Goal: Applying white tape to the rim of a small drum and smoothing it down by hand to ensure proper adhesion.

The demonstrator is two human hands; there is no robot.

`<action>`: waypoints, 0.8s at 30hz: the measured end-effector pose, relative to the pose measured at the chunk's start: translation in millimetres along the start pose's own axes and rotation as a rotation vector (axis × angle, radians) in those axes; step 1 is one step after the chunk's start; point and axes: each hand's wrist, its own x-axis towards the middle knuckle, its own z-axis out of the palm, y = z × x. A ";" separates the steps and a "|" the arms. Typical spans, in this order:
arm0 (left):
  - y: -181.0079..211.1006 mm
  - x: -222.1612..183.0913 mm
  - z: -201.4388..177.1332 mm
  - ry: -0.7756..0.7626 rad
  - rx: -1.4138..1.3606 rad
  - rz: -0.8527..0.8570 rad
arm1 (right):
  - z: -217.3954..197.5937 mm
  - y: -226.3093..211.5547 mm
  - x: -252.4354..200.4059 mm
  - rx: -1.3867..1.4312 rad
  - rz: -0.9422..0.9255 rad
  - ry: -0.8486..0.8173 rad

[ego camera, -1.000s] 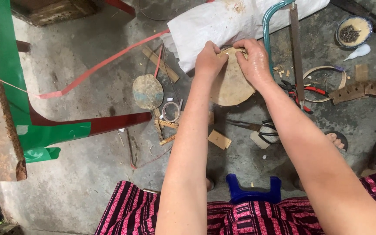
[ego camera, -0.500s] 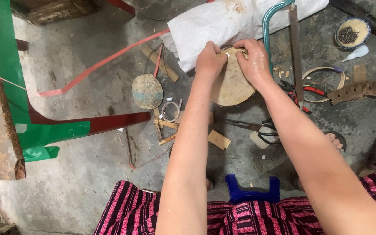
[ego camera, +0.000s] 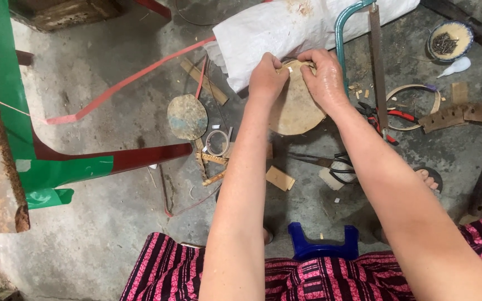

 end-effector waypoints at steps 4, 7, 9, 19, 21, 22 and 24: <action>6.9 -5.8 -4.9 -0.006 0.016 0.014 | 0.1 0.1 0.1 -0.012 0.005 -0.007; 8.7 -6.6 -5.2 -0.016 0.023 -0.017 | -0.4 -0.6 0.8 -0.024 0.003 -0.011; 5.4 -5.7 -2.8 0.022 -0.011 0.022 | -0.6 -0.8 0.4 -0.017 -0.007 -0.005; -23.2 -57.7 -27.8 0.400 -0.274 0.127 | 3.8 9.6 0.3 -0.004 -0.012 0.000; -26.6 -71.4 -22.4 0.374 -0.306 0.145 | 6.4 14.5 -0.1 -0.010 -0.029 0.009; -29.4 -73.2 -12.2 0.382 -0.313 0.141 | 4.6 11.8 -0.3 -0.013 -0.037 0.002; -35.4 -76.1 7.7 0.349 -0.211 0.195 | 1.9 5.7 -0.4 -0.002 -0.040 -0.004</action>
